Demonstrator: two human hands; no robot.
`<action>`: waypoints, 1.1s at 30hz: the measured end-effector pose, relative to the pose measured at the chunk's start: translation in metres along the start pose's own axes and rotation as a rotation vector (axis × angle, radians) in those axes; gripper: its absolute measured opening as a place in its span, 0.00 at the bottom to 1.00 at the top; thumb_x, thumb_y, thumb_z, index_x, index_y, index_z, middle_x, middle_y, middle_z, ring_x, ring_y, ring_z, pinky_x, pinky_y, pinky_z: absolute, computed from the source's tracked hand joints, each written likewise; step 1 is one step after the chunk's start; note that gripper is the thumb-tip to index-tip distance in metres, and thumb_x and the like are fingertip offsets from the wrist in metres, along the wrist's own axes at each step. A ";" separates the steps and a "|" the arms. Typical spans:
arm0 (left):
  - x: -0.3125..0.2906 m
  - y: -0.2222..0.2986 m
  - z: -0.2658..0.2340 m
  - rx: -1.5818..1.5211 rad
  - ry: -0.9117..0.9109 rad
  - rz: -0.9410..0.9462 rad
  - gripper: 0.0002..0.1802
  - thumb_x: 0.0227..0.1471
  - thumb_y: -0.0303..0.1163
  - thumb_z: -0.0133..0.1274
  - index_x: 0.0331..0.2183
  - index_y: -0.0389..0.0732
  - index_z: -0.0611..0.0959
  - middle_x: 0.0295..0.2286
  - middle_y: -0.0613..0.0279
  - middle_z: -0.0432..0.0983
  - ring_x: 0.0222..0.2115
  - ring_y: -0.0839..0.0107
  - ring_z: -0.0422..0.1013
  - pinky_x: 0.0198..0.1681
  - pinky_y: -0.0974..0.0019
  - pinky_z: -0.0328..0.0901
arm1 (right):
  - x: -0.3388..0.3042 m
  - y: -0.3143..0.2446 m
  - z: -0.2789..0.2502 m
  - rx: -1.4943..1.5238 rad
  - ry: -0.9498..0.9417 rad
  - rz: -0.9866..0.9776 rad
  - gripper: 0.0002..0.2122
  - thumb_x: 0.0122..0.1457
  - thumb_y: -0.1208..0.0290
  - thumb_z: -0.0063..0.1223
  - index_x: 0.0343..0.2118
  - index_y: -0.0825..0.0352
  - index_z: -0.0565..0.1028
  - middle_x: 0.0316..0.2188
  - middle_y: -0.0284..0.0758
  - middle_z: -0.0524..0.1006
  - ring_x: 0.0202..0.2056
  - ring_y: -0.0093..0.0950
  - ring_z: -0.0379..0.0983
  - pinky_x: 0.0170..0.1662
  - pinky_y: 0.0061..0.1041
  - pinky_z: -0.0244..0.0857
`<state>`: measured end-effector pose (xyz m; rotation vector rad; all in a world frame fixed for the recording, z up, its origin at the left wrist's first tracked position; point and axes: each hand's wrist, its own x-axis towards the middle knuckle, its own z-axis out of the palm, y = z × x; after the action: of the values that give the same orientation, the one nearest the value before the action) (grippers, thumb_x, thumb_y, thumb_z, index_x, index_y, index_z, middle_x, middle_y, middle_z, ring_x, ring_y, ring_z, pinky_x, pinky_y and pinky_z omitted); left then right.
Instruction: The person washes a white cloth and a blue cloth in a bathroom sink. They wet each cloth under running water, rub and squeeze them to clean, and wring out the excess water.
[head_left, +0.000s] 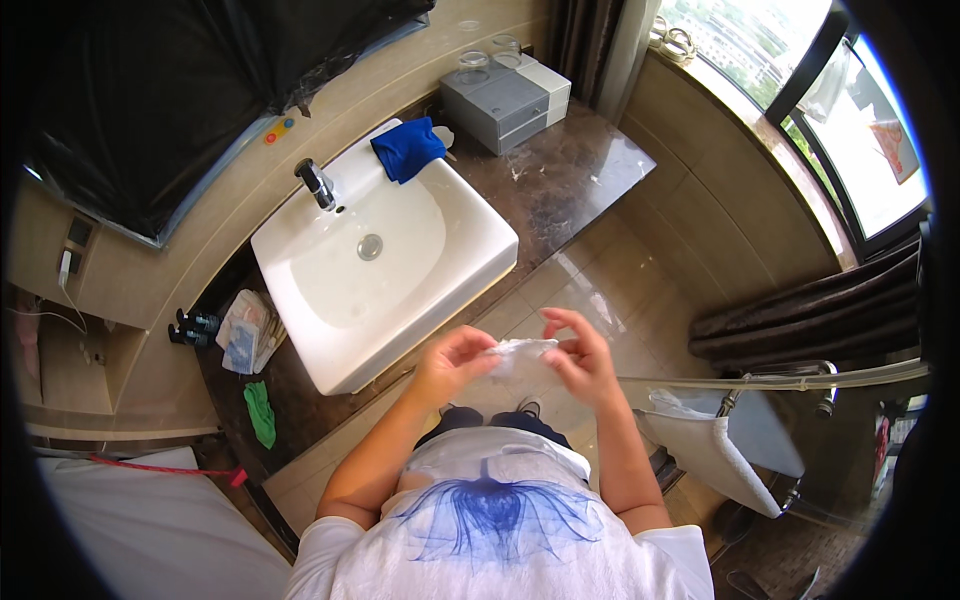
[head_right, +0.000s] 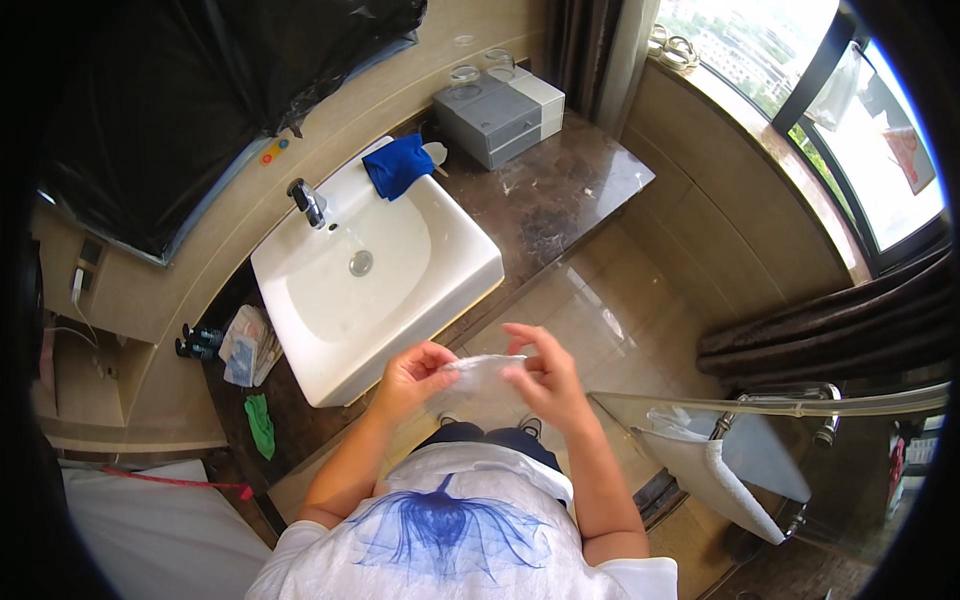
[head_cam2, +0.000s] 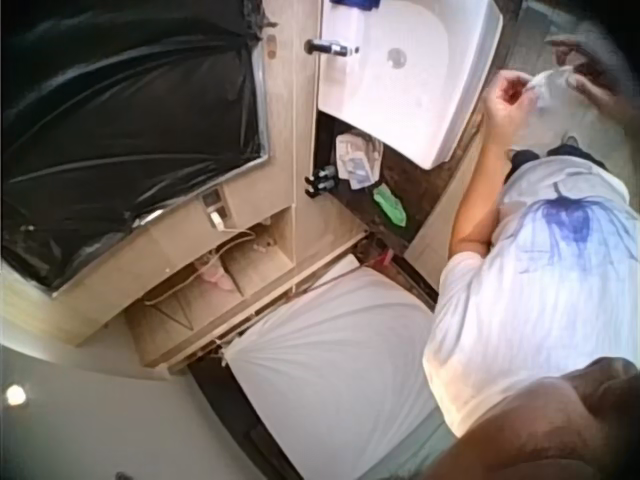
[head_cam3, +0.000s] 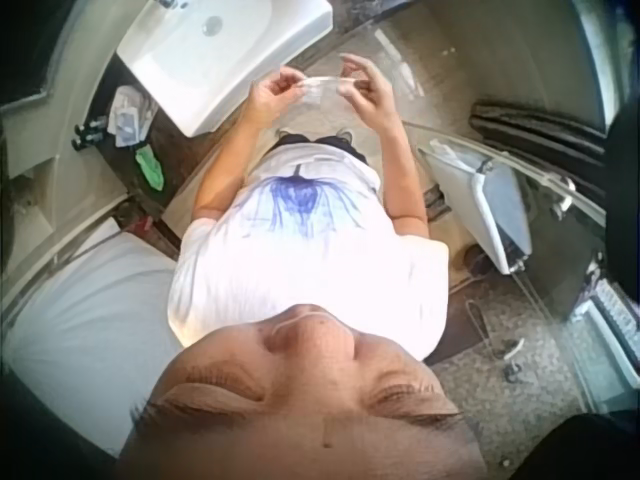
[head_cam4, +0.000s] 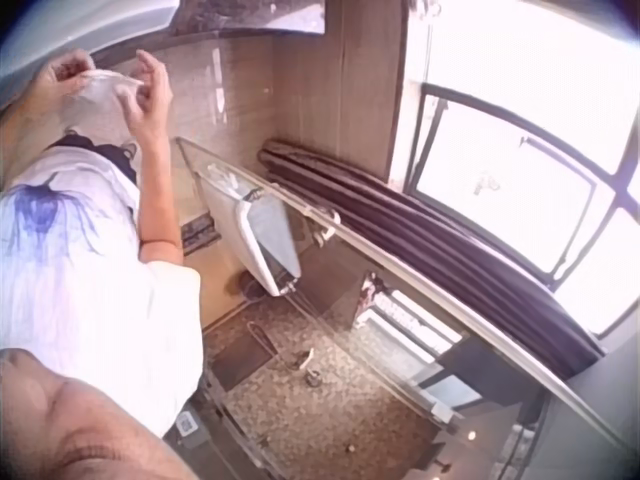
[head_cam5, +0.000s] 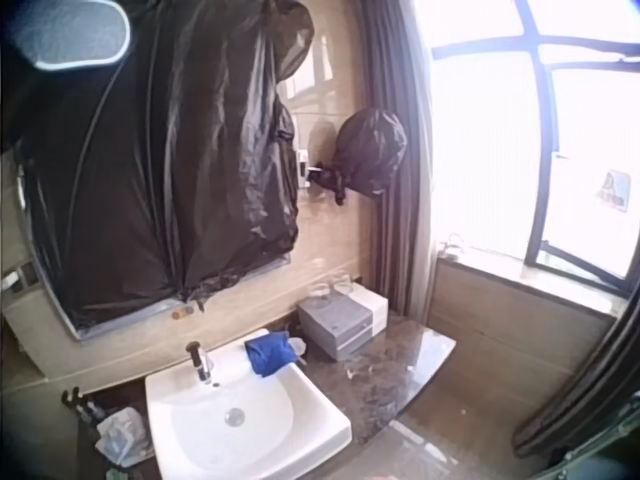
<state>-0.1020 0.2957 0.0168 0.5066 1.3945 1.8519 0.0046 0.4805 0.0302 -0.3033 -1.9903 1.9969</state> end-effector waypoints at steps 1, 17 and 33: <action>0.001 0.002 0.006 0.030 -0.016 -0.006 0.10 0.44 0.25 0.57 0.32 0.38 0.76 0.29 0.66 0.73 0.31 0.80 0.68 0.36 0.76 0.62 | 0.002 -0.011 0.012 -0.075 -0.061 -0.034 0.12 0.51 0.77 0.54 0.39 0.70 0.72 0.30 0.28 0.70 0.25 0.13 0.65 0.23 0.12 0.56; 0.014 -0.041 0.002 0.498 -0.217 0.174 0.13 0.39 0.26 0.61 0.27 0.41 0.73 0.32 0.63 0.71 0.33 0.74 0.66 0.41 0.70 0.60 | 0.001 -0.003 0.001 0.402 -0.087 0.061 0.06 0.56 0.71 0.49 0.30 0.69 0.71 0.24 0.26 0.72 0.26 0.13 0.65 0.30 0.13 0.59; 0.008 -0.030 -0.023 0.660 -0.084 0.101 0.12 0.36 0.28 0.63 0.27 0.39 0.78 0.26 0.67 0.70 0.24 0.79 0.65 0.26 0.74 0.60 | -0.008 -0.002 -0.015 0.249 0.149 -0.024 0.07 0.55 0.74 0.50 0.35 0.70 0.73 0.27 0.27 0.73 0.27 0.14 0.64 0.30 0.13 0.57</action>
<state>-0.1130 0.2905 -0.0200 0.9804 1.9431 1.3880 0.0173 0.4919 0.0318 -0.3564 -1.6281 2.1120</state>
